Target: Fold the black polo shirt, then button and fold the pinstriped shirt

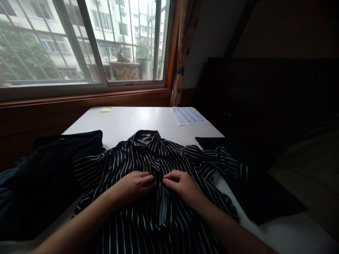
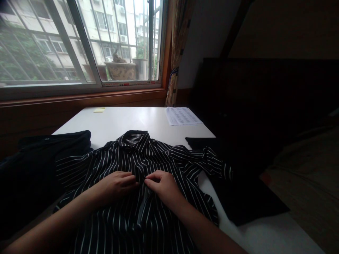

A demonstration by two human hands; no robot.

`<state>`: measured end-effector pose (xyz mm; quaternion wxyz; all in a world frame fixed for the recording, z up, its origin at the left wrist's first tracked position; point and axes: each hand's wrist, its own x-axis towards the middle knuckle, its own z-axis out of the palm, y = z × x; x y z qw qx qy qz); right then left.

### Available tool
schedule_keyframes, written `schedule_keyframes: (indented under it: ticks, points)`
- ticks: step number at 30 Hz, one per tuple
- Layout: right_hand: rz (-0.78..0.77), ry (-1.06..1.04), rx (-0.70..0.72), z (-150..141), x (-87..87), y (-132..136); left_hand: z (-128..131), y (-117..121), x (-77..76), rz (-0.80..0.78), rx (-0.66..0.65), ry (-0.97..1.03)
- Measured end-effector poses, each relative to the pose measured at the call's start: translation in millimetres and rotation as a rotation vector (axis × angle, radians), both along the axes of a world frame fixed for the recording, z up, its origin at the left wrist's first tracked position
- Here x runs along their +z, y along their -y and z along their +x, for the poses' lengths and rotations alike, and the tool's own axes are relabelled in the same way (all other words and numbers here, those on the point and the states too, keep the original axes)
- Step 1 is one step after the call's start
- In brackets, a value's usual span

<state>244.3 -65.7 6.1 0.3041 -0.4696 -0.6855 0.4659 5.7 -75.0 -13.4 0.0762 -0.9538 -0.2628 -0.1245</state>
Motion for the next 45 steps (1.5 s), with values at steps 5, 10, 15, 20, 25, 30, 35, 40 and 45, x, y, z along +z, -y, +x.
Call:
schedule_keyframes:
  ticks: [5,10,15,20,25,30,35,40,45]
  points:
    - [-0.028,-0.025,-0.008,0.6,-4.5,-2.3,4.0,2.8,4.3,-0.023,0.036,0.032]
    - [-0.059,-0.047,0.001,0.0,-3.8,-1.6,2.9,3.7,4.2,0.032,0.03,0.149]
    - [-0.091,-0.082,0.034,-2.2,-0.8,1.9,2.9,6.2,4.6,0.029,0.027,0.268]
    - [-0.116,-0.106,0.062,-3.6,-1.8,2.3,4.0,8.2,6.2,0.059,0.013,0.334]
    - [-0.133,-0.114,0.073,-3.6,-2.0,2.1,4.8,9.0,7.6,0.068,0.025,0.334]
    - [-0.114,-0.109,0.079,-3.4,-3.0,2.6,5.4,9.5,6.2,0.066,0.034,0.328]
    - [-0.059,-0.083,0.087,-3.7,-2.0,3.3,5.5,8.2,4.3,0.056,0.027,0.293]
    - [-0.047,-0.116,0.105,-4.2,-0.9,4.5,5.0,7.1,2.5,0.092,0.022,0.246]
    - [-0.058,-0.121,0.099,-4.6,-2.6,4.6,4.8,7.7,3.4,0.131,0.013,0.214]
